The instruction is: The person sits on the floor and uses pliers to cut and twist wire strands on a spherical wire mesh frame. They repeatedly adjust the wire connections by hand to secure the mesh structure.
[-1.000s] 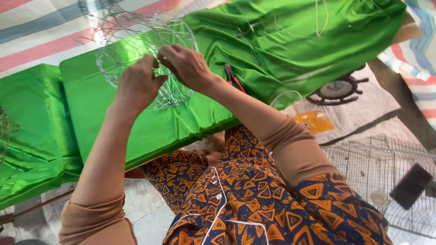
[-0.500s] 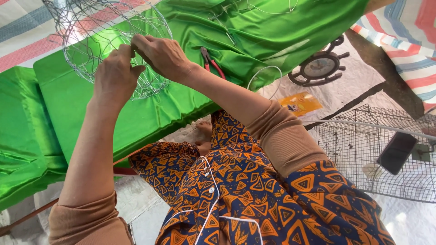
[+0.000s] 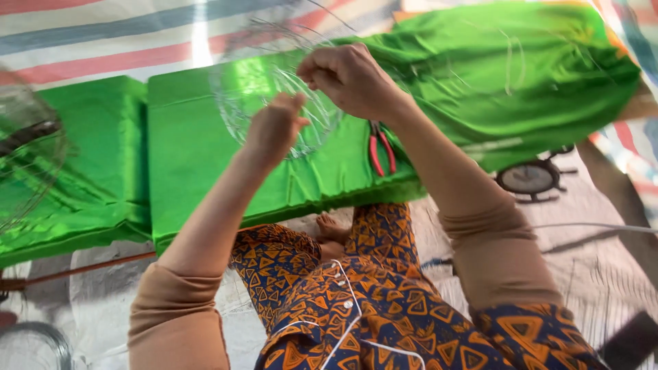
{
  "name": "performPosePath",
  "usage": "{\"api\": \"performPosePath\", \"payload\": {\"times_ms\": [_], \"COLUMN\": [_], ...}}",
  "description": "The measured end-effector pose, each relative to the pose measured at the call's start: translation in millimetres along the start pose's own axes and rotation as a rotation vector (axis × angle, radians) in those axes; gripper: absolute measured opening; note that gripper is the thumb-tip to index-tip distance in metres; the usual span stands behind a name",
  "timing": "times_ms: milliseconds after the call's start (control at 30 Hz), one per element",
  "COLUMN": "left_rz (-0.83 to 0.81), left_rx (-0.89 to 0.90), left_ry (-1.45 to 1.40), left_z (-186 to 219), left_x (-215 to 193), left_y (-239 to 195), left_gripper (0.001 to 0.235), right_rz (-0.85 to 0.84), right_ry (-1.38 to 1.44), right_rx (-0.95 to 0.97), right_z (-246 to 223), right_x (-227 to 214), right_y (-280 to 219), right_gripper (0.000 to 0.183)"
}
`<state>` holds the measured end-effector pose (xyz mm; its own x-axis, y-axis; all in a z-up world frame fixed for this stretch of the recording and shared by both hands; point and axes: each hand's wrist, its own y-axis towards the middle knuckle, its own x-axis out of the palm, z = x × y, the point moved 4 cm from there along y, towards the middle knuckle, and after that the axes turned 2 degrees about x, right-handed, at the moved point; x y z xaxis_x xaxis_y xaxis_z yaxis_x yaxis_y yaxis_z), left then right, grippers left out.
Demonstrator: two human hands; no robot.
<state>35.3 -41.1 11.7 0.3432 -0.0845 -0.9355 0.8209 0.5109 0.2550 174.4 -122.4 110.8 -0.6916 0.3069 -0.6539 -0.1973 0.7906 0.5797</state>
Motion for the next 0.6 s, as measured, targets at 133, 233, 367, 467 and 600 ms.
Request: {"api": "performPosePath", "payload": {"times_ms": [133,233,367,467,600], "left_rz": [-0.057,0.020,0.006,0.073,0.160], "left_rx": [-0.036,0.028,-0.079,-0.048,-0.043], "left_ry": [0.010,-0.133,-0.144,-0.045,-0.018], "left_z": [21,29,-1,-19,-15], "left_x": [-12,-23,14,43,22], "left_y": [-7,-12,-3,2,2], "left_gripper": [0.017,0.012,0.015,0.029,0.032], "right_rz": [-0.223,-0.367,-0.385,-0.569,-0.743], "right_ry": [0.035,-0.043,-0.057,-0.078,-0.047], "right_rx": [0.230,0.403,0.338,0.454,0.464], "right_z": [9,18,35,28,9], "right_x": [10,15,19,18,20], "right_y": [30,42,42,41,53], "right_gripper": [0.026,0.029,0.024,0.025,0.033]}}
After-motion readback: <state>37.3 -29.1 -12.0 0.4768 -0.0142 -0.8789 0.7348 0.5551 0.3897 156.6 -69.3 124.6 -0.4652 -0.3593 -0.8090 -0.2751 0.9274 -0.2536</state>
